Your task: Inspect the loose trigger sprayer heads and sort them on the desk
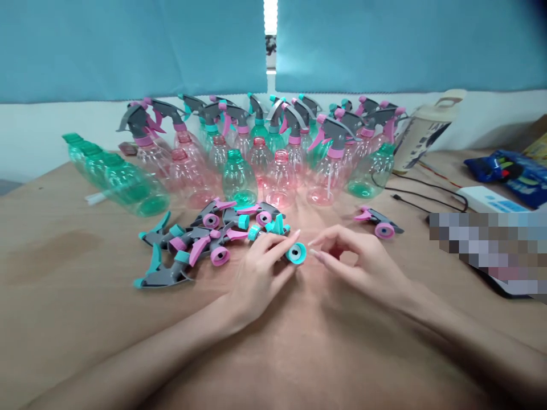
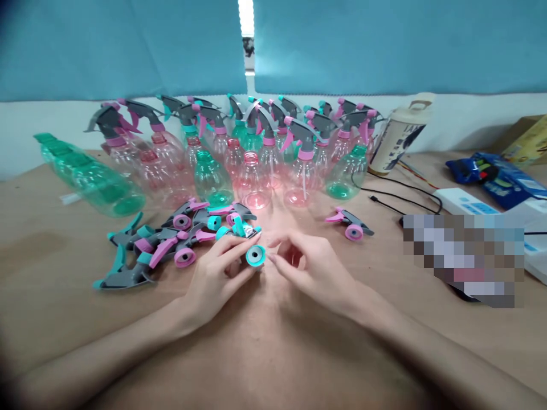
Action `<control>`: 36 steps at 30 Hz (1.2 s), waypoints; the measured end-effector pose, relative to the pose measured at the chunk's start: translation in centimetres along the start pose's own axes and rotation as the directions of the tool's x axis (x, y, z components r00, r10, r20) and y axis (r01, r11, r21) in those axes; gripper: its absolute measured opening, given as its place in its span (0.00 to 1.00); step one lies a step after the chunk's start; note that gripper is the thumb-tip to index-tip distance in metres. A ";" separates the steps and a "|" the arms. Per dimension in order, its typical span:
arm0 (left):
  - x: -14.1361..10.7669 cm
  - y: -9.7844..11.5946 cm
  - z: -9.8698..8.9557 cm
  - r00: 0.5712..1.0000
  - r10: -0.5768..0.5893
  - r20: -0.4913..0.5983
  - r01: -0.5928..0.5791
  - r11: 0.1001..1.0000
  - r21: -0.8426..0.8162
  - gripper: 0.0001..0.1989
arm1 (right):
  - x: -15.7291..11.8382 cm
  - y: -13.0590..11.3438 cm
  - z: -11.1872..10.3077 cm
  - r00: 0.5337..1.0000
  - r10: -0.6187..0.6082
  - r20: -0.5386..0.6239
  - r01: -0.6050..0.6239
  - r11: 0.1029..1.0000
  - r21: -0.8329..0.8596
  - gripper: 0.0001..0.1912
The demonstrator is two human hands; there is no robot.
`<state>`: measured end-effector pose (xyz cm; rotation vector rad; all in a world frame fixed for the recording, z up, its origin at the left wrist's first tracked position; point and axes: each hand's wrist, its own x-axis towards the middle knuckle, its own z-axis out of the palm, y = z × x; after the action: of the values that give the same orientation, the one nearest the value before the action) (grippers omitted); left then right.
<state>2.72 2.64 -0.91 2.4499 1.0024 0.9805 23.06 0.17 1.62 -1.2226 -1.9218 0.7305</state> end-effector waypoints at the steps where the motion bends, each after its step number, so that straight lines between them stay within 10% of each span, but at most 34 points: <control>1: 0.0 -0.1 0.0 1.000 0.004 -0.002 -0.004 1.000 0.000 0.23 | -0.2 -0.1 0.3 0.999 -0.051 -0.002 0.051 0.997 -0.061 0.08; 7: -0.2 0.0 0.1 0.999 0.053 -0.010 -0.052 0.998 0.047 0.24 | -1.7 0.1 2.2 0.989 -0.144 -0.034 0.130 0.954 -0.269 0.14; 19: -0.1 0.3 0.2 0.985 0.161 -0.067 -0.156 0.985 0.073 0.18 | -2.9 0.3 3.5 0.997 -0.061 -0.054 0.054 0.991 -0.122 0.21; 36: -0.1 -0.1 0.3 0.979 0.201 0.022 -0.201 0.980 -0.013 0.16 | -2.0 1.4 3.0 0.973 -0.180 -0.144 0.174 0.983 -0.051 0.09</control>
<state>2.84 2.61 -1.25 2.5855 0.7503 1.0132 21.89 -1.32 -1.71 -1.0794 -1.8998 0.4983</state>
